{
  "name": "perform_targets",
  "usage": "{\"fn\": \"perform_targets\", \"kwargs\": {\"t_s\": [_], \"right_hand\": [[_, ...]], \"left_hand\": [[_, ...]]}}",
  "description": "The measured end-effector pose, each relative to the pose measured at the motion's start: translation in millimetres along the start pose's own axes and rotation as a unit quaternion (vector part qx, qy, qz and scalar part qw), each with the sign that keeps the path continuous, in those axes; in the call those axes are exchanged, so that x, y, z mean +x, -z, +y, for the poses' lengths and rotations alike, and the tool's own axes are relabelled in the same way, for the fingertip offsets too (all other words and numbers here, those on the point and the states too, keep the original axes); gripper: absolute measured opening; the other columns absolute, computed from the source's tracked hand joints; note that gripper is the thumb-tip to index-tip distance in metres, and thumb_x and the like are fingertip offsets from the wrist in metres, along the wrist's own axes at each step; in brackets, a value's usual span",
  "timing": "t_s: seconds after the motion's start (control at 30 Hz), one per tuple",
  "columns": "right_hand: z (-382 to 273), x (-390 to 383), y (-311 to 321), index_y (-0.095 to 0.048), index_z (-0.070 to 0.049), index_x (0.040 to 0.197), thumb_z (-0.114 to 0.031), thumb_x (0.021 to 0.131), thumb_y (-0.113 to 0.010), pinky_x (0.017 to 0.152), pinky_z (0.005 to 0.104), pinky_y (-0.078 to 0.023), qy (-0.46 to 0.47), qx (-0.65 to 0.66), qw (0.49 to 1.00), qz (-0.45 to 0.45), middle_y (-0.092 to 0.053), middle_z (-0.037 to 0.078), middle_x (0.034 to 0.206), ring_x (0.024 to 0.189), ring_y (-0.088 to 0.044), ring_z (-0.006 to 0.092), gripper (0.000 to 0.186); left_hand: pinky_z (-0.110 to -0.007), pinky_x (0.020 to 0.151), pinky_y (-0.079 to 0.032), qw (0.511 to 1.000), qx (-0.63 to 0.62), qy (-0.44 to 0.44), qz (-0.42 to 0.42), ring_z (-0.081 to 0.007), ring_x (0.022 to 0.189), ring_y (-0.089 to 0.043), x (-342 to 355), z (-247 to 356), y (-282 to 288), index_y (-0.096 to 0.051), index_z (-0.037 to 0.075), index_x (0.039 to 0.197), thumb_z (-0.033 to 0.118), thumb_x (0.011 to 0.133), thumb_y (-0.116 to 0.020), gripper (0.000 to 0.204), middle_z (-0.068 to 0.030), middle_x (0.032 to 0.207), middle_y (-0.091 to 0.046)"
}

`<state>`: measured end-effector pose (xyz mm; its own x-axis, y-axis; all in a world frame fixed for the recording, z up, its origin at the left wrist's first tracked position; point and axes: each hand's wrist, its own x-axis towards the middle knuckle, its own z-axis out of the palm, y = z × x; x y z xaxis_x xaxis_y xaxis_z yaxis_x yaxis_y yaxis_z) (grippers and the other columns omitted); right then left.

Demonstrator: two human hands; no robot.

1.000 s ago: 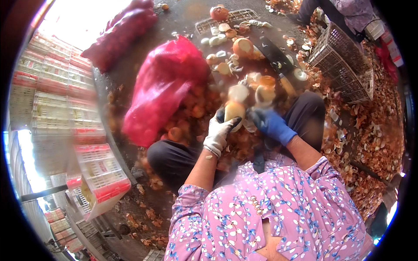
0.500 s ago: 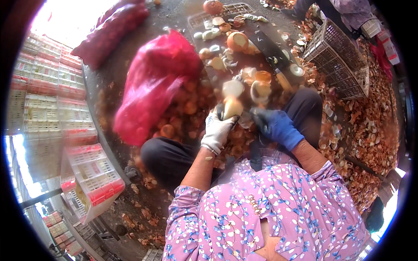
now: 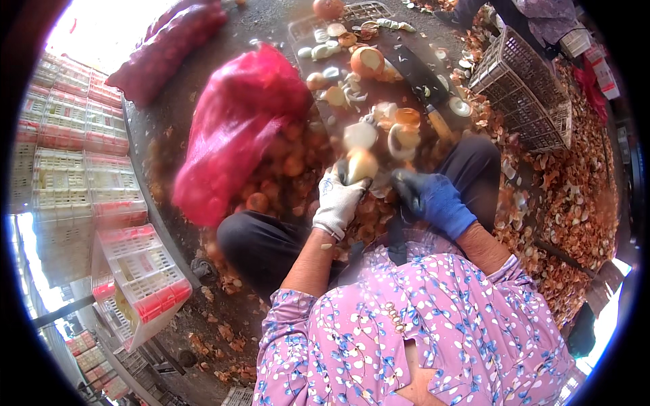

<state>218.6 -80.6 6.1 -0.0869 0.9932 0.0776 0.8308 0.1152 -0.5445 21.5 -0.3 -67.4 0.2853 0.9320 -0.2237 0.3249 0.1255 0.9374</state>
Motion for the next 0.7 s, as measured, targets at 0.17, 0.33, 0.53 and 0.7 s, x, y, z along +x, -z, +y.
{"fn": "perform_targets", "kwargs": {"t_s": [0.17, 0.33, 0.53, 0.7], "right_hand": [[-9, 4, 5, -0.062, -0.010, 0.109, -0.027, 0.095, -0.054, 0.060, 0.0468, -0.052, -0.042, -0.035, 0.998, -0.031, -0.066, 0.020, 0.080, 0.072, -0.065, 0.0390, 0.023], [-10, 0, 5, -0.062, -0.009, 0.109, -0.028, 0.095, -0.054, 0.061, 0.0466, -0.052, -0.009, -0.012, 1.000, 0.000, -0.066, 0.019, 0.081, 0.072, -0.065, 0.0387, 0.025], [-8, -4, 6, -0.063, -0.009, 0.107, -0.027, 0.095, -0.054, 0.061, 0.0469, -0.052, -0.020, 0.000, 1.000, 0.001, -0.066, 0.020, 0.082, 0.073, -0.065, 0.0391, 0.023], [-10, -5, 8, -0.062, -0.010, 0.107, -0.027, 0.095, -0.054, 0.059, 0.0471, -0.051, -0.030, -0.020, 0.999, -0.017, -0.066, 0.019, 0.080, 0.071, -0.065, 0.0396, 0.022]], "left_hand": [[-0.031, 0.086, -0.050, 0.987, 0.157, -0.026, 0.030, -0.0225, 0.097, -0.063, -6, 10, -4, -0.059, 0.002, 0.123, 0.007, 0.074, -0.074, 0.052, -0.0128, 0.109, -0.063], [-0.038, 0.089, -0.048, 0.998, 0.055, -0.002, 0.026, -0.0310, 0.102, -0.059, -6, 8, -5, -0.061, 0.007, 0.121, 0.017, 0.070, -0.079, 0.055, -0.0172, 0.111, -0.059], [-0.027, 0.080, -0.051, 1.000, 0.027, 0.004, 0.007, -0.0146, 0.092, -0.064, -2, 3, -6, -0.060, 0.000, 0.117, 0.004, 0.077, -0.073, 0.042, -0.0082, 0.104, -0.067], [-0.027, 0.080, -0.052, 0.999, 0.040, 0.000, 0.022, -0.0148, 0.092, -0.064, -4, 8, -5, -0.060, 0.000, 0.118, 0.005, 0.076, -0.074, 0.044, -0.0083, 0.104, -0.067]]}}
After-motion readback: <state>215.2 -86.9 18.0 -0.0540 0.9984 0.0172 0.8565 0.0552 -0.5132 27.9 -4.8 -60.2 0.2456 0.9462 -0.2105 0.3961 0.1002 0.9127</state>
